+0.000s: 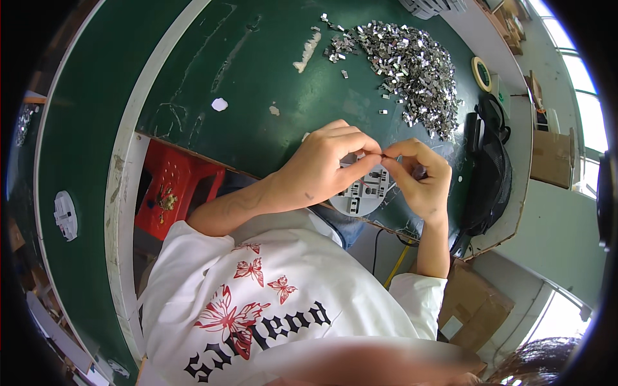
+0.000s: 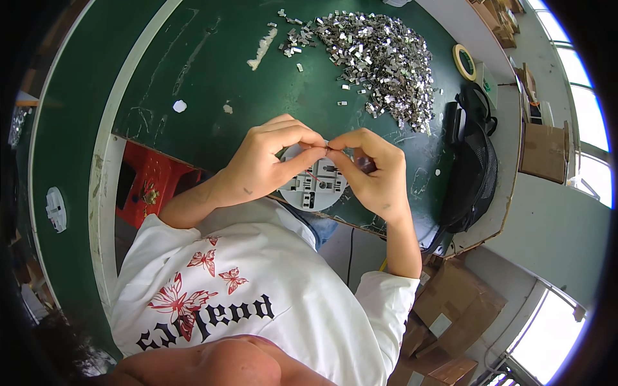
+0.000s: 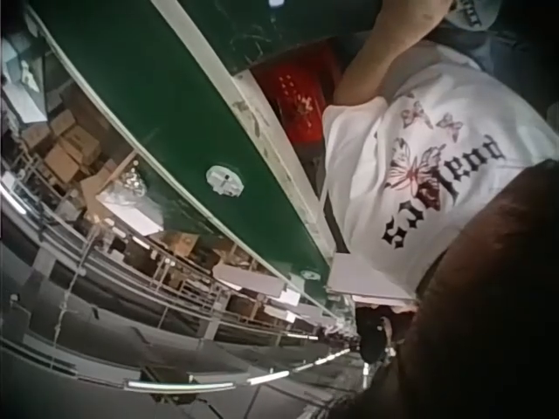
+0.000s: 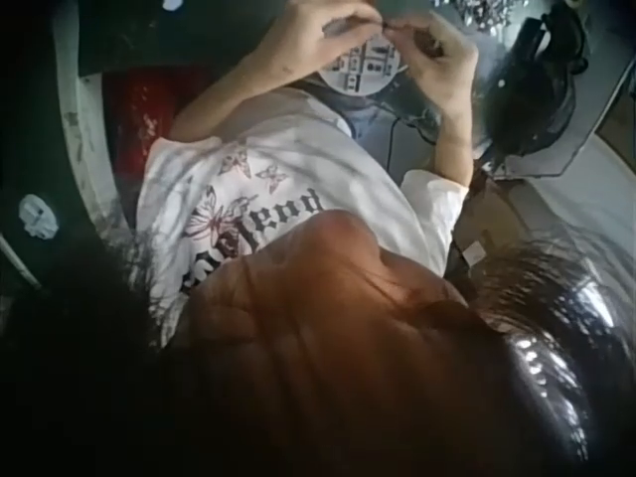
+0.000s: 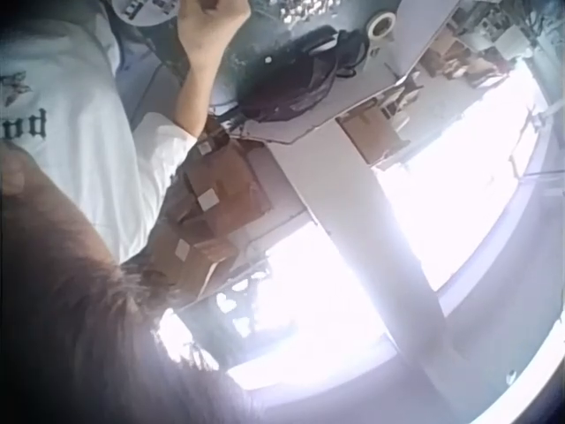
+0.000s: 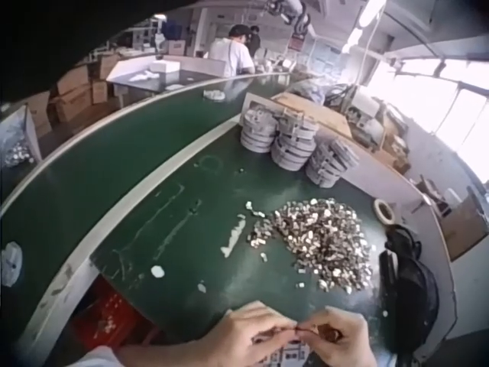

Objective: Manually inserting small metal pins into a circular electronic component base at a workbench.

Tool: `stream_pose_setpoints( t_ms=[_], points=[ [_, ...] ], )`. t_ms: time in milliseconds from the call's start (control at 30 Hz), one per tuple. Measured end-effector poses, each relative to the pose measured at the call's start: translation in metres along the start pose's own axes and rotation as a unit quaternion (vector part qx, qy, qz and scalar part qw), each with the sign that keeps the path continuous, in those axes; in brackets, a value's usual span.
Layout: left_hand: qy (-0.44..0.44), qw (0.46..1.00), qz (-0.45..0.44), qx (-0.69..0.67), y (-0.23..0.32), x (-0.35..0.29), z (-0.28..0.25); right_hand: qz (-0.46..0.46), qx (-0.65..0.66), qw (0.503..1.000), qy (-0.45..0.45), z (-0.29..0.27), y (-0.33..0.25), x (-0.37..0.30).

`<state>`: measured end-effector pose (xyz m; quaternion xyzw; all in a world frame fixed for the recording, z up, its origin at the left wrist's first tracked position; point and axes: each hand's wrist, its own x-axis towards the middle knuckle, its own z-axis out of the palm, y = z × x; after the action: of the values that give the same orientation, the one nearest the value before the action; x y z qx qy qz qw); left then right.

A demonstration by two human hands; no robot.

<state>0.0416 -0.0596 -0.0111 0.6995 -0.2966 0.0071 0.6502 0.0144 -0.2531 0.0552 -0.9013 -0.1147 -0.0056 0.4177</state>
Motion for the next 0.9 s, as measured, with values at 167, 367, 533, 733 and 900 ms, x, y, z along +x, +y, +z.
stream_pose_setpoints(
  t_ms=[167, 367, 533, 733, 900],
  points=[
    [0.055, 0.996, 0.074, -0.005, 0.002, 0.001, 0.004, 0.069, 0.139, 0.988, -0.012, -0.001, 0.006, -0.008],
    [0.053, 0.995, 0.089, 0.010, 0.005, -0.006, 0.007, 0.105, 0.231, 0.967, 0.008, -0.001, 0.009, -0.021],
    [0.005, 0.995, 0.070, 0.068, 0.004, -0.018, 0.009, 0.010, 0.075, 0.997, -0.002, -0.002, 0.005, -0.034],
    [-0.009, 0.994, 0.044, 0.103, -0.001, -0.024, 0.010, -0.094, -0.095, 0.988, 0.076, 0.015, 0.010, -0.048],
    [-0.005, 0.995, 0.035, 0.090, 0.000, -0.025, 0.011, -0.137, -0.121, 0.977, 0.106, 0.022, 0.012, -0.048]
  ],
)
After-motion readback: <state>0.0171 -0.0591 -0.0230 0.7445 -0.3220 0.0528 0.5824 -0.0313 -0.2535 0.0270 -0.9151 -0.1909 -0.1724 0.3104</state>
